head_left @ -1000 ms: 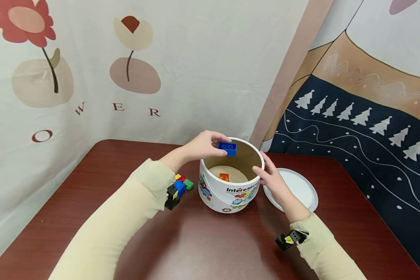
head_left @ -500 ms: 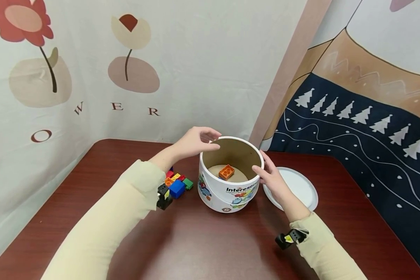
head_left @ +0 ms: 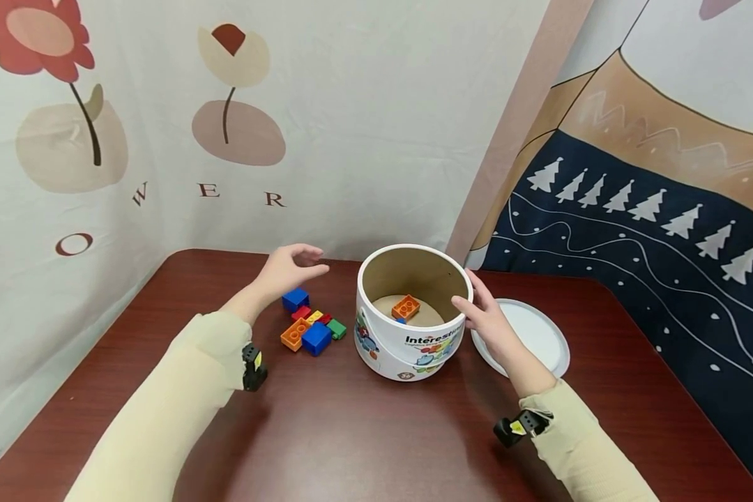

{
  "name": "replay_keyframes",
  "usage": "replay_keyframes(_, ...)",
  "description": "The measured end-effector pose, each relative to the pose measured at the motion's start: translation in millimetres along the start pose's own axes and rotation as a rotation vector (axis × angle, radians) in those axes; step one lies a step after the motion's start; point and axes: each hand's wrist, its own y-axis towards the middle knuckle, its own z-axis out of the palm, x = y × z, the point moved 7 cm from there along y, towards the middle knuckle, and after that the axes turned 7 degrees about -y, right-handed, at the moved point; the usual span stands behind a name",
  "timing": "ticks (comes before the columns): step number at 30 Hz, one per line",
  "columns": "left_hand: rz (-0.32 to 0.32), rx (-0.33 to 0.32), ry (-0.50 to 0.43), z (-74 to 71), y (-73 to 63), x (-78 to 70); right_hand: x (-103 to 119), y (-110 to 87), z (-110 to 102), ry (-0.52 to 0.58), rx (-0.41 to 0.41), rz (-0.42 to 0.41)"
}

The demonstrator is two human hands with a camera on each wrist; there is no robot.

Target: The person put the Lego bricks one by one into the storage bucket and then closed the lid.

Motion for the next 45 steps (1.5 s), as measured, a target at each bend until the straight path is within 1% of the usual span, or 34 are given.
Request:
replay_keyframes(3,-0.034,-0.024,0.022,-3.8,-2.6,20.6,-0.4,0.9,0.5,0.005,0.003,-0.005)
replay_keyframes(6,-0.065,-0.042,0.046,-6.4,-6.1,37.2,0.1,1.9,1.5,0.007,0.007,-0.010)
replay_keyframes(12,-0.112,-0.068,0.109,-8.1,-9.7,62.4,-0.2,3.1,0.0,-0.001,0.000,-0.005)
replay_keyframes(16,-0.161,-0.056,0.120,-6.3,-12.7,76.0,-0.8,2.8,-1.3,-0.004,-0.004,-0.002)
replay_keyframes(19,-0.196,-0.023,0.116,-3.8,-16.0,84.2,-0.5,2.4,-1.2,-0.002,-0.001,-0.004)
replay_keyframes(21,-0.207,0.005,0.118,-1.1,-17.2,87.6,0.1,1.9,-1.1,-0.004,-0.001,-0.006)
replay_keyframes(24,-0.216,0.030,0.143,1.4,-18.3,90.2,0.4,1.5,-1.0,-0.001,0.001,-0.006)
replay_keyframes(31,-0.222,0.030,0.163,2.0,-20.4,92.7,-0.4,1.6,0.0,-0.001,0.003,-0.005)
replay_keyframes(36,-0.224,0.006,0.176,-2.4,-21.9,94.3,-1.8,1.6,0.7,-0.005,0.003,-0.002)
replay_keyframes(39,-0.215,-0.021,0.172,-7.3,-22.6,91.3,-1.9,1.2,0.9,-0.005,0.001,-0.006)
replay_keyframes(45,-0.189,-0.048,0.143,-16.0,-21.0,83.9,-2.4,1.6,-0.7,-0.011,-0.004,-0.010)
